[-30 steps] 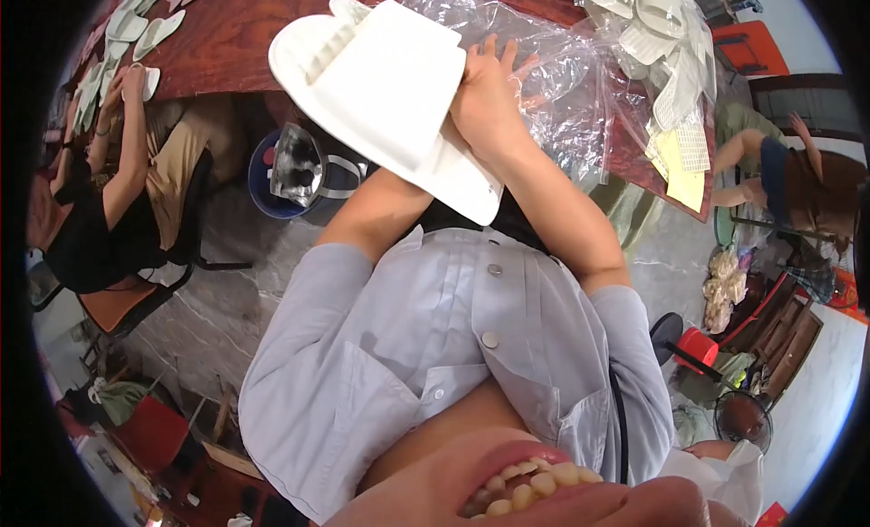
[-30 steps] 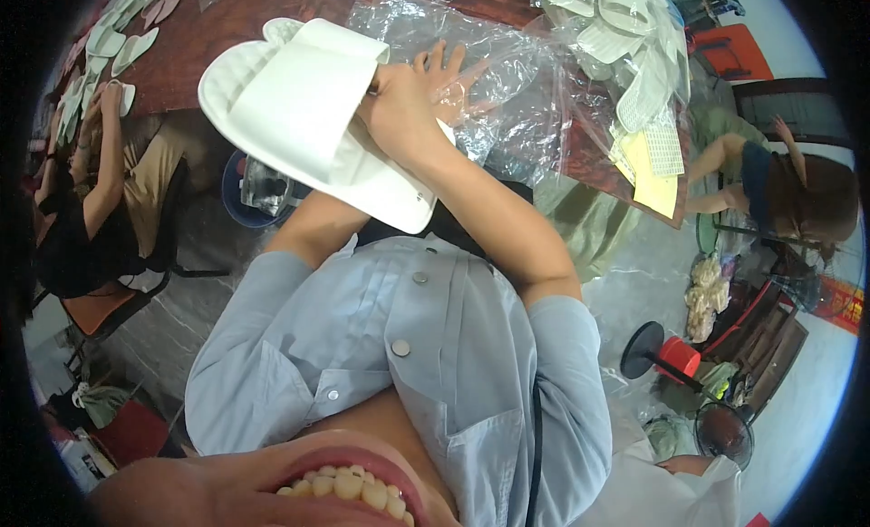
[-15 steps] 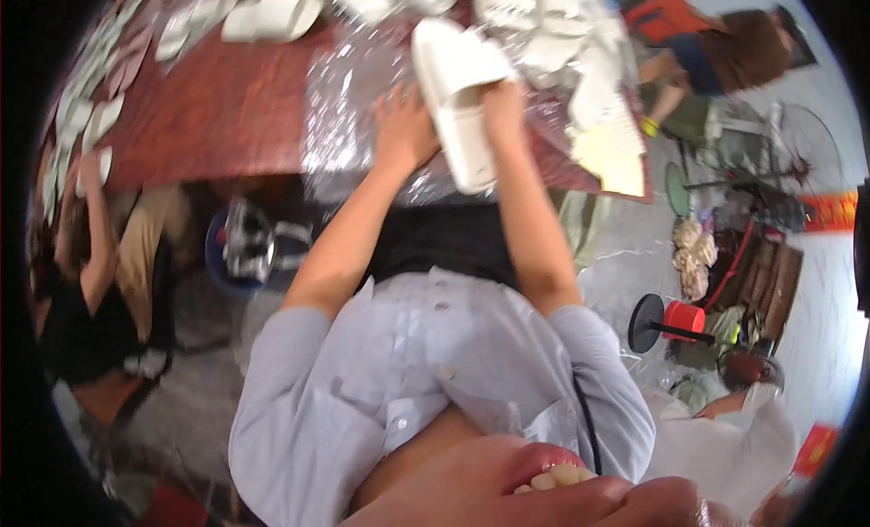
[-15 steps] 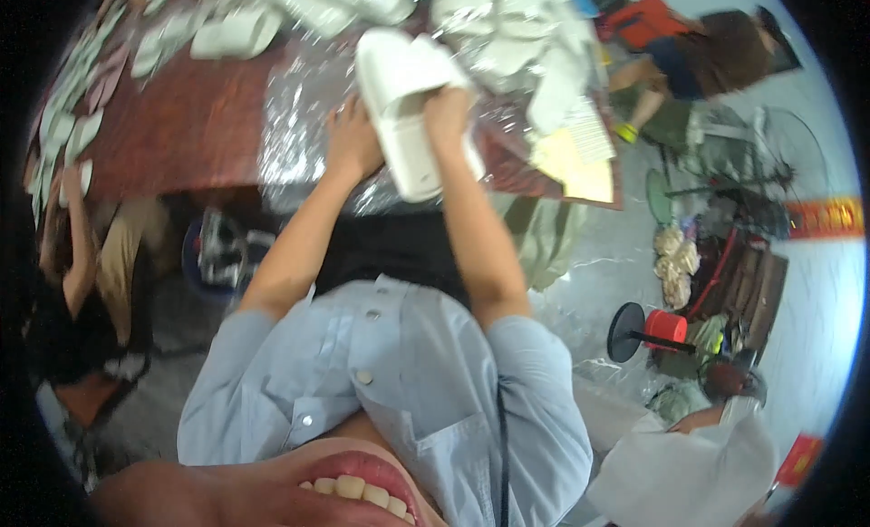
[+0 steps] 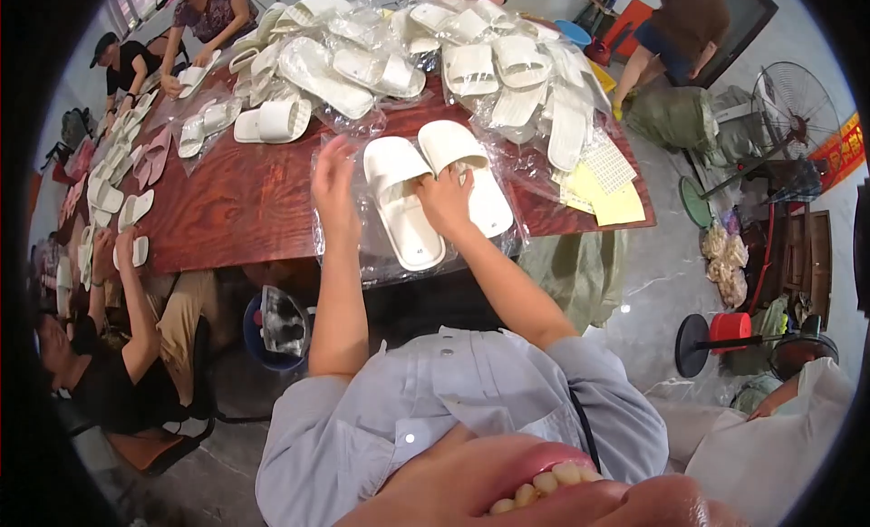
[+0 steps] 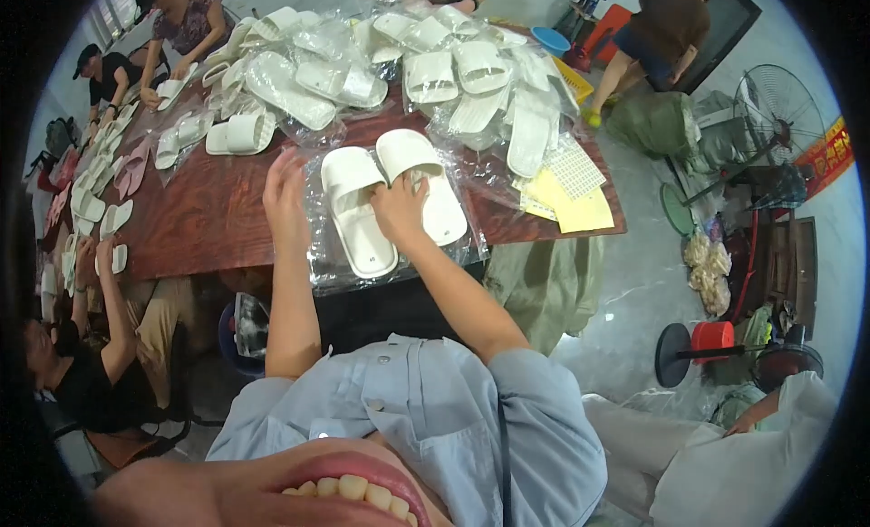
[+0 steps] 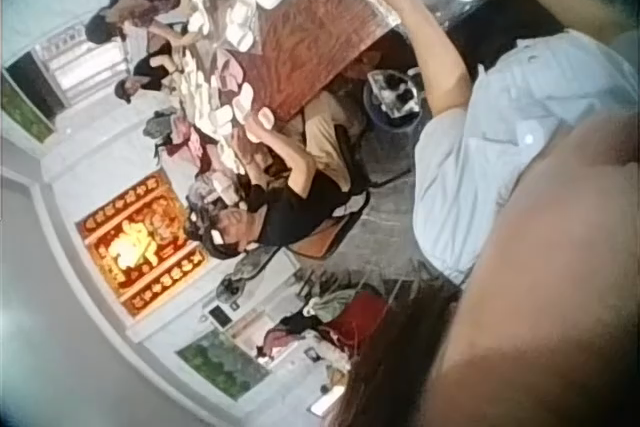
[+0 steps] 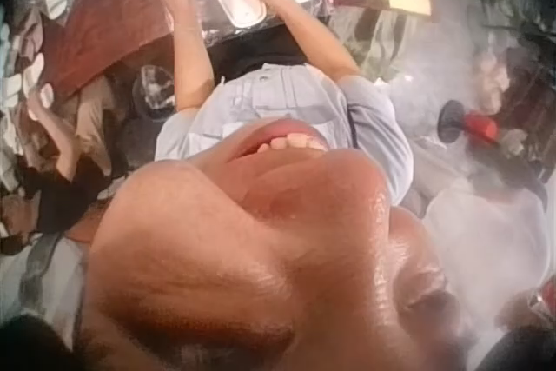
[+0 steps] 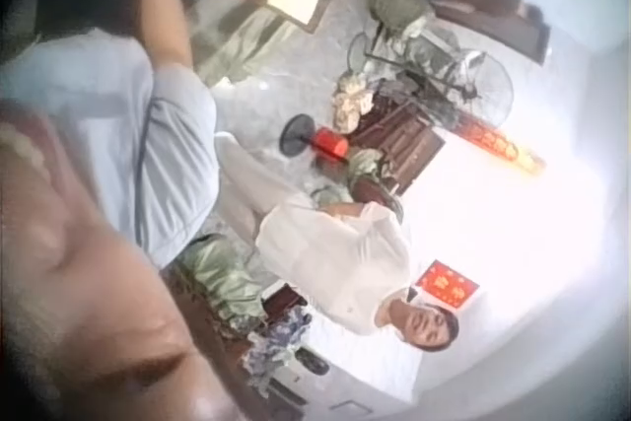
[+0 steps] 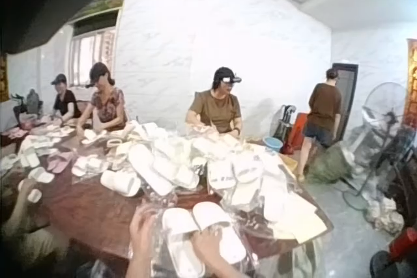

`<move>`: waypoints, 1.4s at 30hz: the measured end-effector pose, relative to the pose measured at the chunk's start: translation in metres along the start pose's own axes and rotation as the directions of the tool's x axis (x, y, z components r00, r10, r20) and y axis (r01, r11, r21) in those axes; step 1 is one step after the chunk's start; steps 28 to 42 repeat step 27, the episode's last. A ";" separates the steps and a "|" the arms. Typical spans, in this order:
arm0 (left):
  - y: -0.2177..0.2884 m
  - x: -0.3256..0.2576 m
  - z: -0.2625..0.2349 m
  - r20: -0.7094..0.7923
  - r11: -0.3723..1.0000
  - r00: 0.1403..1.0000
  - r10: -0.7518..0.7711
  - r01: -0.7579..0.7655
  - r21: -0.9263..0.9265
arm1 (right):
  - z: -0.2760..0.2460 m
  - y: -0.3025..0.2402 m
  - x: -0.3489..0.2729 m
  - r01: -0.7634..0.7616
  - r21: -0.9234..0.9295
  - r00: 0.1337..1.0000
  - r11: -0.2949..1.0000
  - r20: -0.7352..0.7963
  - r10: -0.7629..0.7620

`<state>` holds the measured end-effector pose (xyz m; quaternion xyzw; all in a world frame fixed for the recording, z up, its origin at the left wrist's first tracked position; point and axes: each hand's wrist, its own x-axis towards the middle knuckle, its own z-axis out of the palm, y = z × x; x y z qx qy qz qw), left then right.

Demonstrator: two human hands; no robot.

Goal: The recorder is packaging pink and white slippers into clear plastic bags at a work table.

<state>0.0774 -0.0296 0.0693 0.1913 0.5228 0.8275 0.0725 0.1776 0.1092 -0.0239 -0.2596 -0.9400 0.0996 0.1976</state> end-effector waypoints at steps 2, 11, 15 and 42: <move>0.040 -0.010 0.009 0.184 0.995 0.982 0.034 -0.051 0.090 | -0.006 0.001 0.002 0.045 0.037 0.998 0.998 0.033 -0.046; 0.155 -0.091 0.063 0.868 0.815 0.427 0.255 0.388 -0.430 | -0.118 0.016 0.002 -0.152 0.262 0.935 0.953 0.351 0.053; 0.162 -0.156 0.084 0.668 0.779 0.645 0.373 0.173 -0.602 | -0.109 0.054 -0.011 -0.043 0.506 0.997 0.862 -0.036 0.071; 0.164 -0.143 0.068 0.601 0.787 0.609 0.517 -0.061 -0.614 | -0.105 0.076 -0.035 -0.175 0.746 0.970 0.643 0.019 0.241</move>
